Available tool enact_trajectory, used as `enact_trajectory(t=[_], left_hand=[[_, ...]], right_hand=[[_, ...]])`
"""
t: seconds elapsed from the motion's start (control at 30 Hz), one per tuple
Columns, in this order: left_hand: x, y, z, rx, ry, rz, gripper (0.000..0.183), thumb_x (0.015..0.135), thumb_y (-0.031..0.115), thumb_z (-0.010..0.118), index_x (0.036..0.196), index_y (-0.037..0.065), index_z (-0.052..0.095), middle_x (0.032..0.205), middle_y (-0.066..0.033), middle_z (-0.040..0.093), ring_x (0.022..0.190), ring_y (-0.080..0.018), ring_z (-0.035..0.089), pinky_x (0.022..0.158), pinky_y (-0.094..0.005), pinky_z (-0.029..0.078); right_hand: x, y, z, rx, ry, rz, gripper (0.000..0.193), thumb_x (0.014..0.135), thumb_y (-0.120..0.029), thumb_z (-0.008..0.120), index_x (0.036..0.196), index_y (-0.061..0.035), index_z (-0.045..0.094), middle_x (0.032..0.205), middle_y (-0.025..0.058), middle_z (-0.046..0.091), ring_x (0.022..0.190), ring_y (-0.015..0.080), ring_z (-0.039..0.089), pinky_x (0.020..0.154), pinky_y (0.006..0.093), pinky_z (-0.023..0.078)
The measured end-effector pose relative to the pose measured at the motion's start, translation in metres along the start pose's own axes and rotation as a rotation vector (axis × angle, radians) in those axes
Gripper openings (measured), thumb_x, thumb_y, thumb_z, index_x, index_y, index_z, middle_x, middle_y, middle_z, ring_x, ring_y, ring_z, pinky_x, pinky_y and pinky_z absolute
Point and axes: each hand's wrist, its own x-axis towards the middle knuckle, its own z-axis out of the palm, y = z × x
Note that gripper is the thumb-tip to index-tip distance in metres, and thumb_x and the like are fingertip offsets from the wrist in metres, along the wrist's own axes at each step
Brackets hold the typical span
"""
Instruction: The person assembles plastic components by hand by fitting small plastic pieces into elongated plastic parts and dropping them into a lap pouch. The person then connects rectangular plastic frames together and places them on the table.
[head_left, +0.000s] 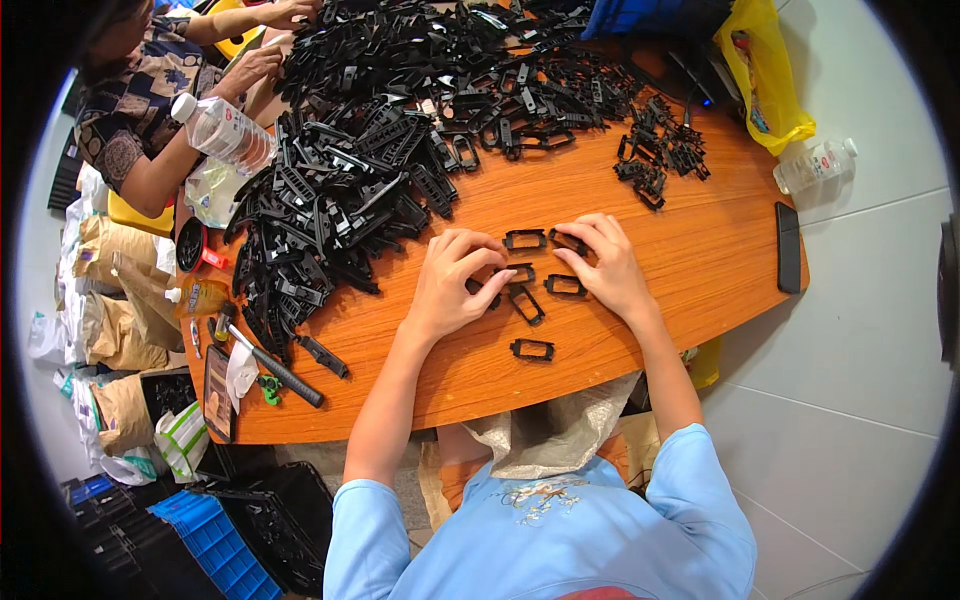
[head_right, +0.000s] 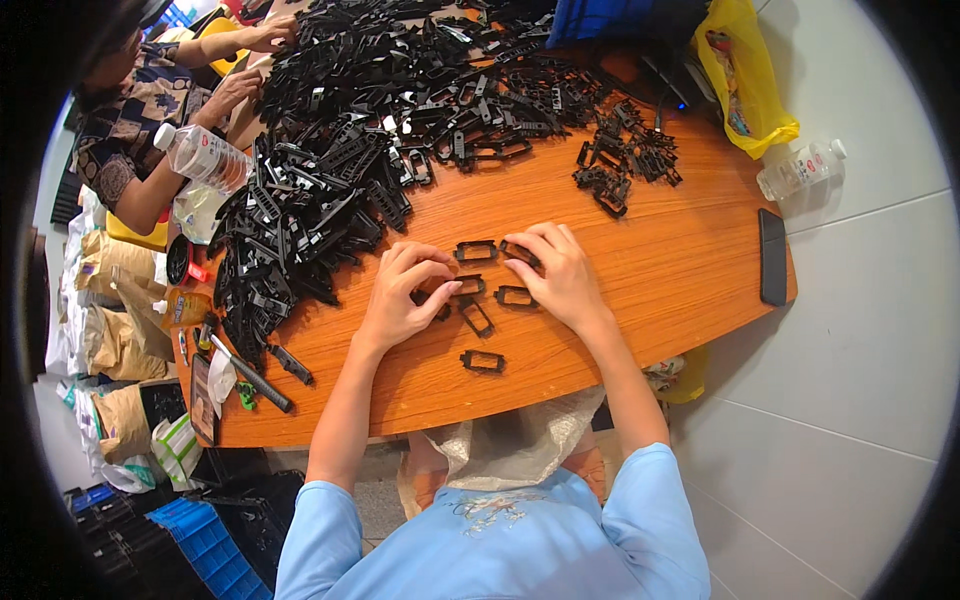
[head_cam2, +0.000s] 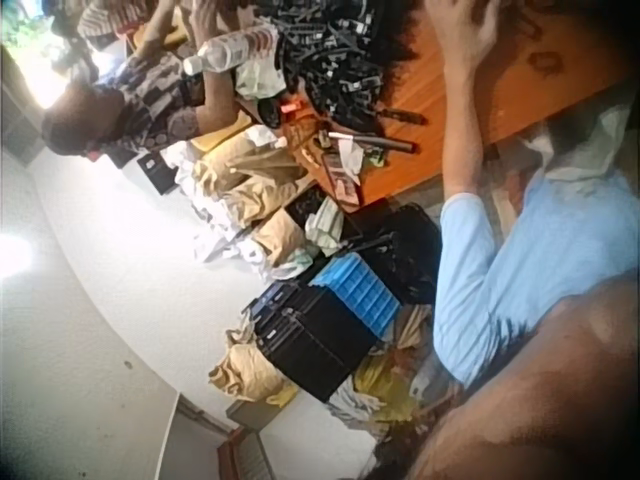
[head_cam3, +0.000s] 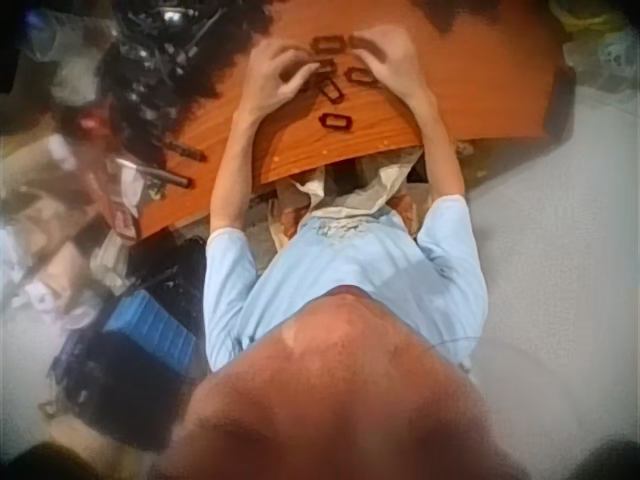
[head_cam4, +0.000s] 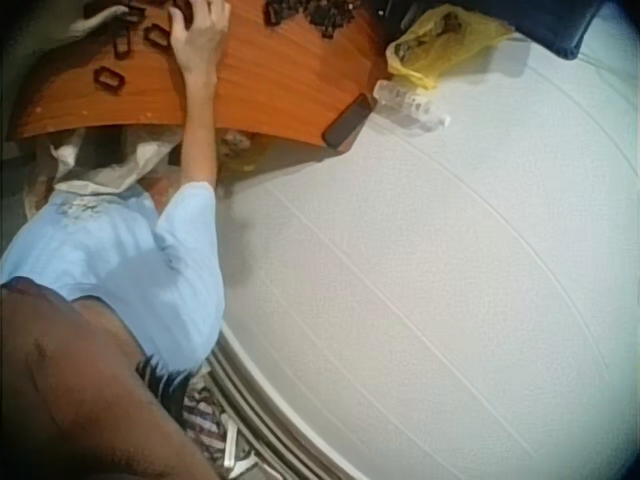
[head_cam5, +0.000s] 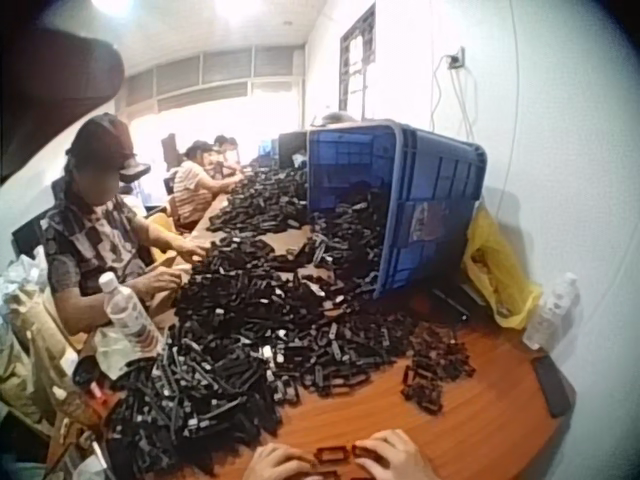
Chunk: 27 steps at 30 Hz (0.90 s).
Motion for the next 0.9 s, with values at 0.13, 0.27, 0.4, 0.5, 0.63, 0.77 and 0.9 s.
enact_trajectory(t=[0.13,0.27,0.4,0.5,0.63,0.77,0.9], left_hand=[[-0.002,-0.004,0.004,-0.023,0.07,-0.044,0.013,0.079,0.014,0.07,0.089,0.007,0.066,0.1,-0.006,0.063,0.097,-0.0254,0.056,0.086,-0.038,0.042],[0.0,-0.004,0.005,-0.004,0.118,-0.054,0.019,0.081,0.011,0.067,0.1,0.007,0.066,0.108,-0.009,0.062,0.102,-0.0282,0.056,0.09,-0.0386,0.043],[0.001,-0.004,0.006,0.114,0.101,0.016,0.022,0.081,0.009,0.067,0.104,0.008,0.068,0.109,-0.0091,0.062,0.103,-0.0281,0.056,0.089,-0.0374,0.044],[-0.002,-0.007,0.008,0.084,0.155,-0.087,0.021,0.081,0.009,0.069,0.102,0.008,0.069,0.108,-0.0085,0.062,0.102,-0.0278,0.056,0.089,-0.0377,0.045],[-0.005,-0.013,0.012,0.024,0.19,-0.097,0.021,0.08,0.008,0.069,0.101,0.006,0.069,0.105,-0.0091,0.063,0.1,-0.0278,0.056,0.089,-0.0377,0.045],[-0.002,-0.013,0.008,-0.012,0.201,-0.115,0.019,0.085,0.01,0.065,0.103,0.004,0.069,0.105,-0.0098,0.064,0.101,-0.027,0.056,0.09,-0.0366,0.045],[0.001,-0.019,0.004,-0.234,0.308,-0.233,0.023,0.095,0.014,0.053,0.109,0.0,0.067,0.108,-0.0123,0.066,0.102,-0.0234,0.06,0.089,-0.0328,0.046]], right_hand=[[0.008,-0.008,0.01,0.018,-0.047,-0.108,0.029,0.078,-0.013,0.073,0.105,-0.007,0.066,0.098,0.0064,0.062,0.092,0.0248,0.056,0.081,0.0351,0.048],[0.008,-0.014,0.019,0.069,-0.128,-0.168,0.029,0.077,-0.011,0.072,0.106,-0.0069,0.066,0.102,0.0057,0.062,0.094,0.0248,0.056,0.085,0.0357,0.047],[0.002,-0.013,0.014,0.113,-0.091,-0.131,0.03,0.077,-0.01,0.072,0.106,-0.0056,0.067,0.106,0.0069,0.061,0.096,0.0255,0.055,0.086,0.0355,0.047],[-0.004,-0.013,0.009,0.089,-0.075,-0.079,0.031,0.077,-0.009,0.073,0.107,-0.005,0.067,0.107,0.0073,0.06,0.099,0.0249,0.055,0.086,0.0349,0.047],[-0.018,-0.024,0.003,0.033,-0.072,0.003,0.038,0.08,-0.016,0.071,0.117,-0.0083,0.064,0.125,0.0098,0.055,0.111,0.028,0.053,0.095,0.0395,0.043],[-0.029,-0.049,0.008,-0.105,-0.102,-0.137,0.049,0.083,-0.03,0.069,0.129,-0.0156,0.057,0.14,0.0116,0.044,0.127,0.0329,0.043,0.106,0.0463,0.034],[-0.021,-0.064,0.023,-0.311,-0.237,-0.209,0.061,0.083,-0.052,0.061,0.139,-0.0322,0.045,0.154,0.0077,0.026,0.141,0.0366,0.019,0.113,0.057,0.014]])
